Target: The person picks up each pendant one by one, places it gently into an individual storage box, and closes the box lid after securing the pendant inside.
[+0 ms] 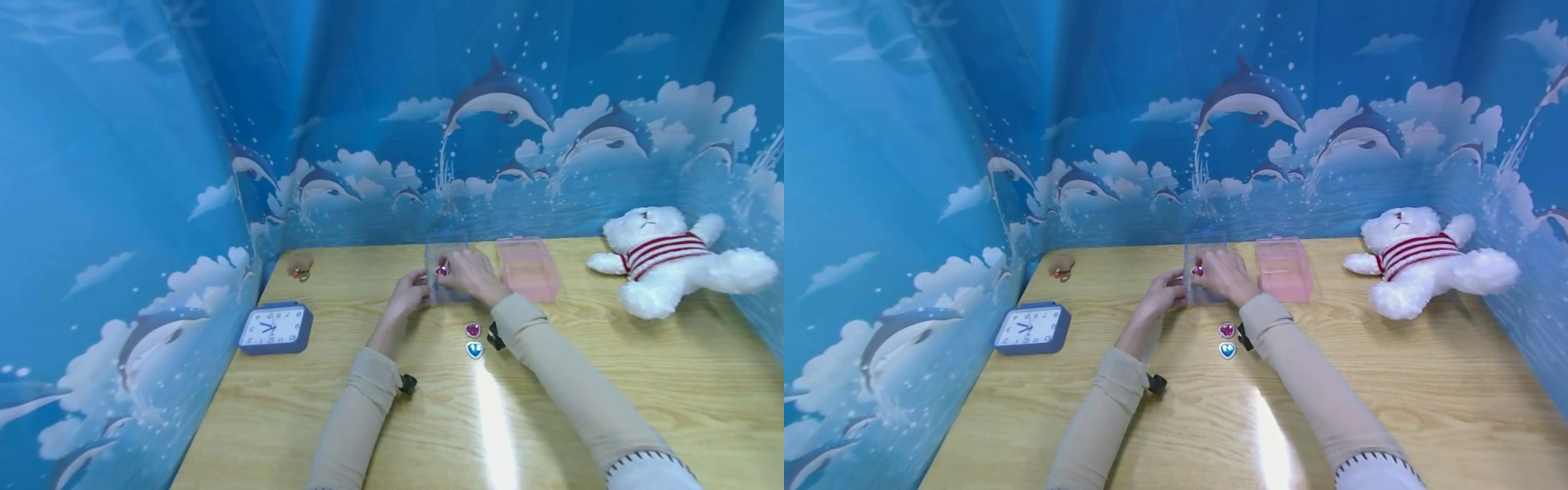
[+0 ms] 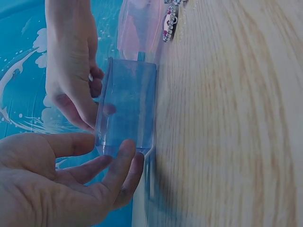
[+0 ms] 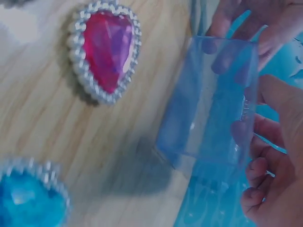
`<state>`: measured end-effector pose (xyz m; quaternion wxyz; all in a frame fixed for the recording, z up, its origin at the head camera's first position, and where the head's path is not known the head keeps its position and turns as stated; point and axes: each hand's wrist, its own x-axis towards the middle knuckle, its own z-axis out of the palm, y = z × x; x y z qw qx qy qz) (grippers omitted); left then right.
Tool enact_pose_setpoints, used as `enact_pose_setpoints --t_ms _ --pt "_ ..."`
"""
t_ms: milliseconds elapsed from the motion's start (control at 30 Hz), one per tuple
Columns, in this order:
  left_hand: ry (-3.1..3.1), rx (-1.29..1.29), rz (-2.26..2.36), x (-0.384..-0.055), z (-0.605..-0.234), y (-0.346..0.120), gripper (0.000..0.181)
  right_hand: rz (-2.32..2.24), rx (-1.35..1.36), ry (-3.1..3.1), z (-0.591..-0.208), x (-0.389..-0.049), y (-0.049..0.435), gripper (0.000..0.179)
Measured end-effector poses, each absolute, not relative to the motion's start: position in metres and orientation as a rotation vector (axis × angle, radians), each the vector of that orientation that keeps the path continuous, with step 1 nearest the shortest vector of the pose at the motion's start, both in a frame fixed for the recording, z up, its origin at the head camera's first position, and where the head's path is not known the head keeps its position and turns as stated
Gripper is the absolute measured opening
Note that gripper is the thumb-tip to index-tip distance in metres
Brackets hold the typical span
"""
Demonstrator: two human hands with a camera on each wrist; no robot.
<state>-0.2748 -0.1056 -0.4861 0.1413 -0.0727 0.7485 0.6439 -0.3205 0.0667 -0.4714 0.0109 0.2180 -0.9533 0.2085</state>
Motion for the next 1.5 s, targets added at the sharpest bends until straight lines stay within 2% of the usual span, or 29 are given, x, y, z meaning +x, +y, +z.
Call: enact_pose_setpoints --t_ms 200,467,800,1167,1367,1500 --pt "2.167 -0.223 1.846 -0.275 -0.485 -0.105 0.056 0.722 0.712 -2.945 -0.463 -0.307 0.095 0.028" --pt "2.159 -0.249 1.832 -0.275 -0.485 -0.105 0.056 0.58 0.905 -2.957 -0.462 -0.246 0.144 0.018" --pt "2.174 -0.237 1.837 -0.274 -0.487 -0.106 0.057 0.276 1.183 -2.766 -0.479 -0.2 0.157 0.018" --pt "2.169 -0.251 1.839 -0.275 -0.489 -0.105 0.056 0.273 1.195 -2.84 -0.49 -0.192 0.164 0.025" --pt "2.166 -0.265 1.828 -0.276 -0.488 -0.105 0.056 0.443 1.16 -2.807 -0.483 -0.2 0.173 0.017" --pt "2.166 -0.27 1.826 -0.276 -0.487 -0.105 0.055 0.436 1.2 -2.704 -0.483 -0.207 0.18 0.028"
